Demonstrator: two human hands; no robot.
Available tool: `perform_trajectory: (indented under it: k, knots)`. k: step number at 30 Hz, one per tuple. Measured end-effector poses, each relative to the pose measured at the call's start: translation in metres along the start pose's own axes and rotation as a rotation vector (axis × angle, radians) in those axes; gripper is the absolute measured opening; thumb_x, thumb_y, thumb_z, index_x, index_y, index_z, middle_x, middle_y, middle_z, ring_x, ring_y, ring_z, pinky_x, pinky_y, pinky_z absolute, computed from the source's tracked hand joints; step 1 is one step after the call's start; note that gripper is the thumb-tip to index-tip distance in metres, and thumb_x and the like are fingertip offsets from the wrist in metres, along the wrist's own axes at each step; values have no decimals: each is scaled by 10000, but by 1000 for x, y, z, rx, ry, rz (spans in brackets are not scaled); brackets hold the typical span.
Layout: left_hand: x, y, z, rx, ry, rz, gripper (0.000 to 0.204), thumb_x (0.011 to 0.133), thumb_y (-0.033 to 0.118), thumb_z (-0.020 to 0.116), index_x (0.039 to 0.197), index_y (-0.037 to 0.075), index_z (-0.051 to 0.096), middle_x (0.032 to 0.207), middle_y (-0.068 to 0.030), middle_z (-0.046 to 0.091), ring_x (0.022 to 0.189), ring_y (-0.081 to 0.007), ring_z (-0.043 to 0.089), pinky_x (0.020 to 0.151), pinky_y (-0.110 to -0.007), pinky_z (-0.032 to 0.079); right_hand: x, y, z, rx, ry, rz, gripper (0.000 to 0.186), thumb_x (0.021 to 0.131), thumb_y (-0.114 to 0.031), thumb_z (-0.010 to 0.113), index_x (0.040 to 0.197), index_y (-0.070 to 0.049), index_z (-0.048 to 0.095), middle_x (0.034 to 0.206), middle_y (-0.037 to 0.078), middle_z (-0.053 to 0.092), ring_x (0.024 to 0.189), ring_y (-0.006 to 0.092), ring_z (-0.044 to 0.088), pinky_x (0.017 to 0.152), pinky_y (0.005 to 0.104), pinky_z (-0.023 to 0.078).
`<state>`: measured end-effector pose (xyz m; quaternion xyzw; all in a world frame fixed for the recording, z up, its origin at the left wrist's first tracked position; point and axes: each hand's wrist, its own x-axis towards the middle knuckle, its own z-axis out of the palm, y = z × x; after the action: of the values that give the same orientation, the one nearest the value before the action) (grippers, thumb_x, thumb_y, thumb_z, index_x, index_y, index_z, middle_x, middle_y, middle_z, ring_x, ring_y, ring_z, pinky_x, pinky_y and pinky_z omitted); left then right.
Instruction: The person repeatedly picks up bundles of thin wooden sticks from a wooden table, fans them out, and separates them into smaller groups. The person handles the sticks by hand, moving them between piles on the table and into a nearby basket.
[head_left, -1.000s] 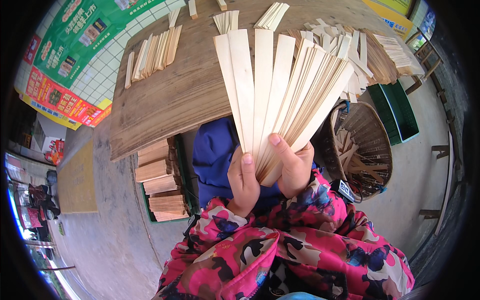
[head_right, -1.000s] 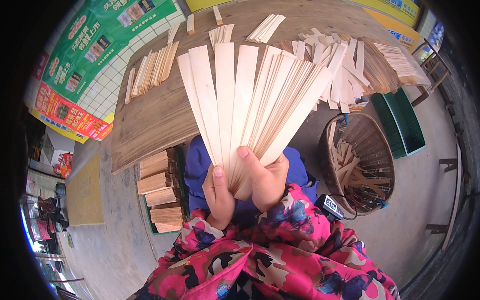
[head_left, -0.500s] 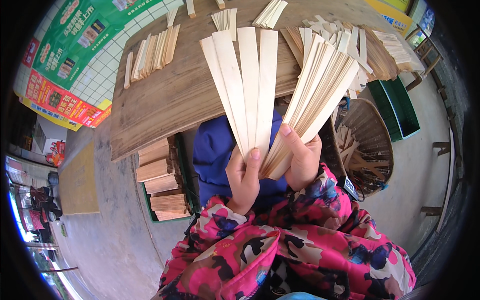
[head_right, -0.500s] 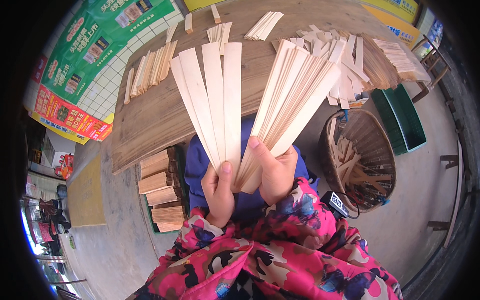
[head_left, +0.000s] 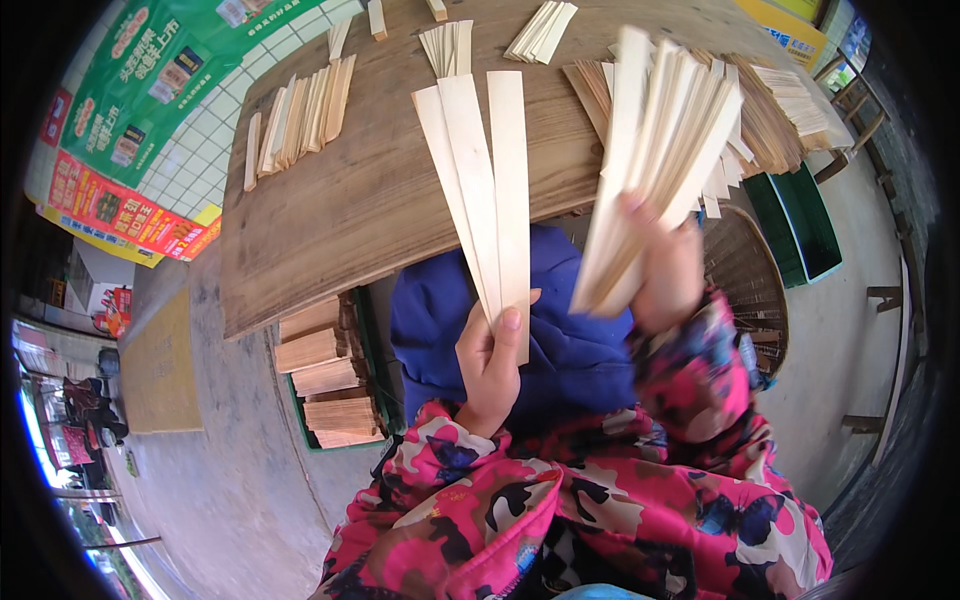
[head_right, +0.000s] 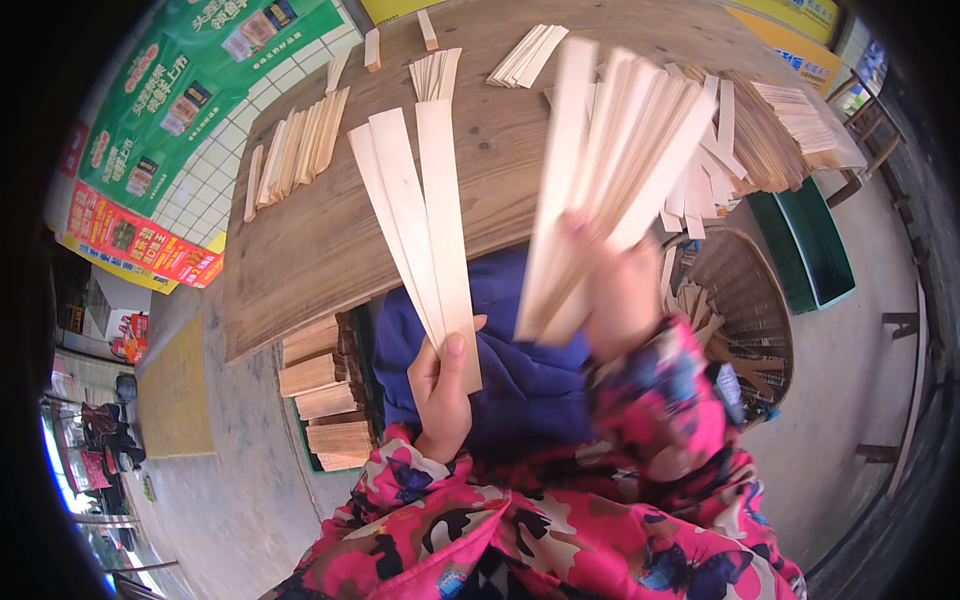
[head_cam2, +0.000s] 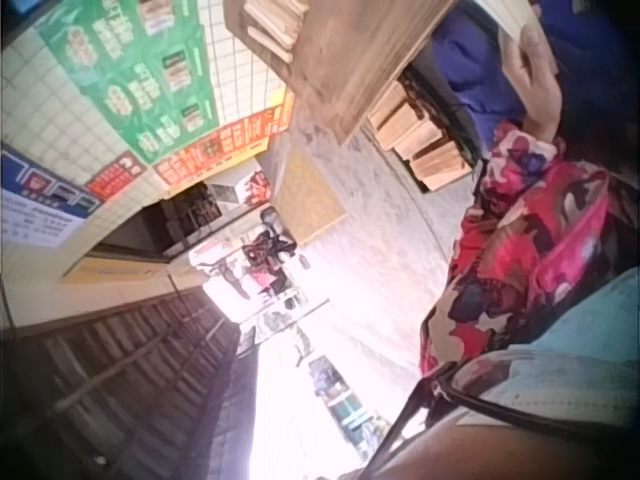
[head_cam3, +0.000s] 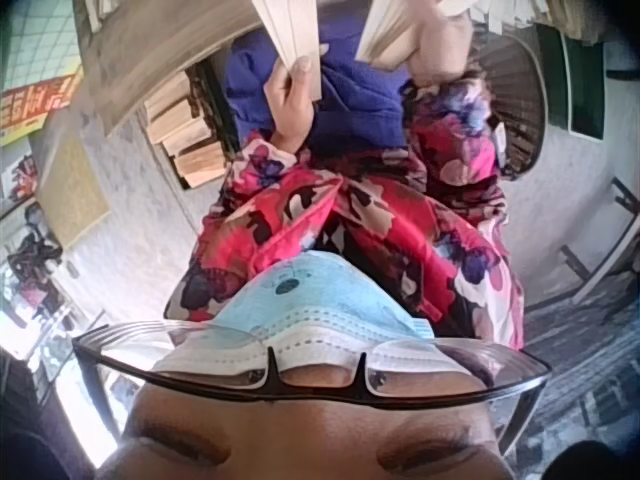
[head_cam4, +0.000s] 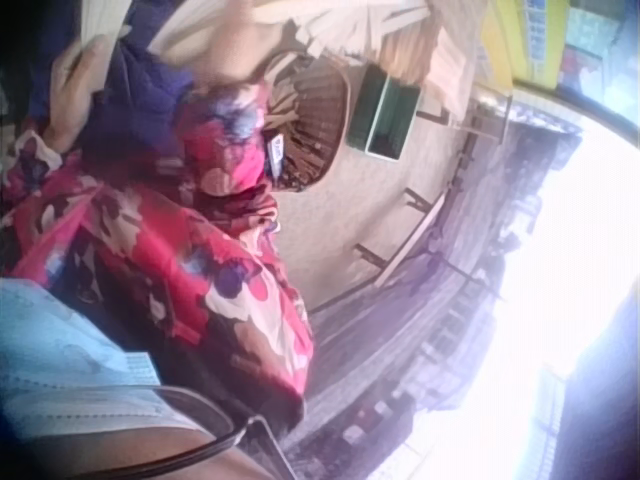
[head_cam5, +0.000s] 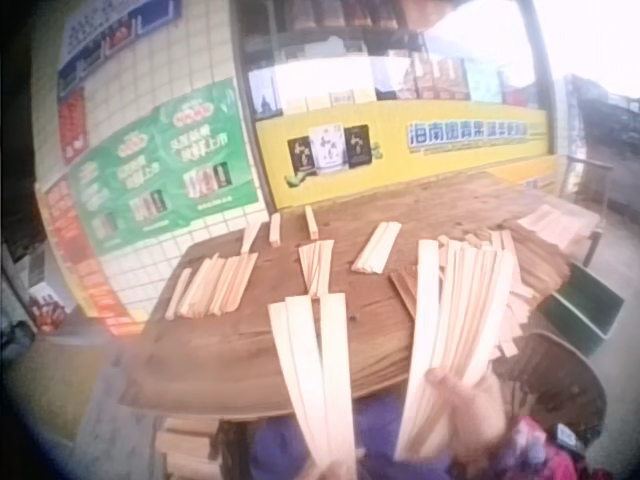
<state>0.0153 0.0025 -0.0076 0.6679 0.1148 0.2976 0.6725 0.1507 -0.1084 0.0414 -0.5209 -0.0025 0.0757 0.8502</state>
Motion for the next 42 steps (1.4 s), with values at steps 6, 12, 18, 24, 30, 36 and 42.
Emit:
perform_trajectory:
  k: [6, 12, 18, 24, 30, 36, 42]
  knots:
    - [36, -10, 8, -108, -151, -197, 344, 935, 247, 442, 1063, -49, 563, 807, -65, 582, 657, -89, 532, 595, -213, 416, 81, -39, -11, 50, 257, -165, 307, 806, -56, 610, 1080, 45, 516, 966, 108, 593, 860, 196, 589, 747, 318, 478]
    - [62, -21, 13, -184, -213, -331, 344, 944, 259, 432, 1047, -36, 577, 761, -55, 578, 553, -74, 502, 492, -197, 393, 48, 3, 19, -36, -5, -85, 187, 812, -79, 622, 983, -7, 599, 892, 52, 633, 797, 116, 571, 722, 256, 445]
    - [70, -22, 3, -204, -237, -322, 482, 967, 349, 309, 1016, -46, 580, 717, -53, 571, 515, -69, 476, 465, -194, 365, 58, 17, 35, 152, -150, 127, 193, 816, -36, 603, 1005, 0, 603, 923, 56, 638, 816, 127, 593, 741, 271, 468]
    - [82, -10, -4, -37, -265, -250, 508, 970, 366, 284, 970, -45, 583, 674, -48, 557, 493, -64, 456, 454, -193, 348, 58, 16, 40, 255, -297, 146, 246, 805, 22, 581, 1050, 13, 584, 972, 81, 635, 862, 144, 608, 766, 281, 483]
    - [95, 6, -9, 34, -291, -179, 496, 974, 343, 280, 964, -46, 586, 650, -34, 535, 488, -61, 440, 451, -194, 332, 61, 5, 52, 235, -314, 106, 271, 797, 19, 587, 1068, 20, 572, 981, 84, 634, 861, 148, 609, 764, 288, 486]
    - [102, 17, -17, 36, -317, -164, 506, 974, 335, 265, 948, -50, 593, 623, -24, 517, 484, -61, 433, 452, -199, 330, 62, -2, 67, 286, -339, 123, 280, 795, 18, 585, 1074, 20, 565, 991, 85, 629, 855, 150, 608, 770, 295, 484]
    - [104, 16, -18, 22, -195, -157, 500, 971, 346, 279, 812, -30, 567, 554, -31, 494, 469, -78, 442, 445, -210, 332, 64, -8, 81, 289, -292, 84, 282, 797, 6, 585, 1078, 14, 556, 994, 86, 626, 853, 156, 609, 764, 297, 487]
